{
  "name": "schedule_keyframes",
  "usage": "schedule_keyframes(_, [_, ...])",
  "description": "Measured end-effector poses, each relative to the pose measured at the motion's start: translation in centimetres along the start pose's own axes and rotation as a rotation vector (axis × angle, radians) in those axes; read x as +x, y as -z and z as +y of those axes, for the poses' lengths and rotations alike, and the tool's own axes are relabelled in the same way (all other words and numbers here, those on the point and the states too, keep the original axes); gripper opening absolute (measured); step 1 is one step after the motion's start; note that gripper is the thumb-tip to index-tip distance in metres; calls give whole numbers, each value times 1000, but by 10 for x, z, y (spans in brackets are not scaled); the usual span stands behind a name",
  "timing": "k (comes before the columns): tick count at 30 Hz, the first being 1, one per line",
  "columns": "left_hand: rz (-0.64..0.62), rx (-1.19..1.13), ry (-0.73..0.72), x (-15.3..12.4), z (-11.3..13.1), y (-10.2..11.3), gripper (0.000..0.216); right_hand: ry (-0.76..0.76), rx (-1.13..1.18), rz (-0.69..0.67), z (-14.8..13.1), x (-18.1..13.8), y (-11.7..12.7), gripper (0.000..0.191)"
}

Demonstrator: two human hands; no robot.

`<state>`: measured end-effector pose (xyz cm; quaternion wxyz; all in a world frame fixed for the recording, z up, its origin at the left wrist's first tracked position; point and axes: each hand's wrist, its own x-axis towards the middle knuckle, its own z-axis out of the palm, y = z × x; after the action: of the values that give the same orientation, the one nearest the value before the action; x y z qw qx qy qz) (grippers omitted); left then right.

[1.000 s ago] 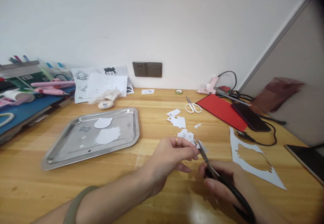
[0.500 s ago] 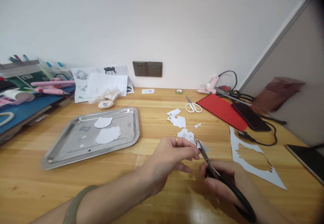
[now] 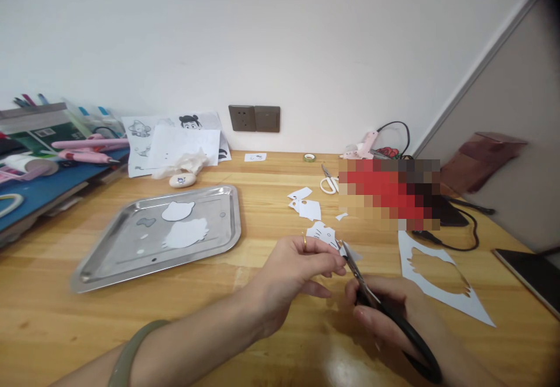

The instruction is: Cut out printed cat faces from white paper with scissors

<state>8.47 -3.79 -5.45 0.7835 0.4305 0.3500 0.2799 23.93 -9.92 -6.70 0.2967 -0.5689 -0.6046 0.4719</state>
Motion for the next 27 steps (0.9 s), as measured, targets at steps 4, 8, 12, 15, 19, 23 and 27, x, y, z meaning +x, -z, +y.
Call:
schedule_keyframes(4, [-1, 2, 4, 0, 0, 1, 6, 1, -1, 10, 0, 0, -1, 18])
schedule_keyframes(8, [-6, 12, 16, 1, 1, 2, 6, 0, -12, 23, 0, 1, 0, 16])
schedule_keyframes(12, [4, 36, 37, 2, 2, 3, 5, 20, -22, 38, 1, 0, 0, 13])
schedule_keyframes(15, [12, 60, 41, 2, 3, 4, 6, 25, -21, 37, 1, -1, 0, 13])
schedule_keyframes(19, [4, 88, 50, 3, 6, 5, 7, 31, -21, 21, 1, -2, 1, 13])
schedule_keyframes(23, [-12, 96, 57, 5, 8, 7, 6, 36, -36, 33, 3, -2, 0, 13])
schedule_keyframes(27, [-30, 103, 61, 6, 9, 8, 4, 33, -23, 29, 4, -1, 0, 13])
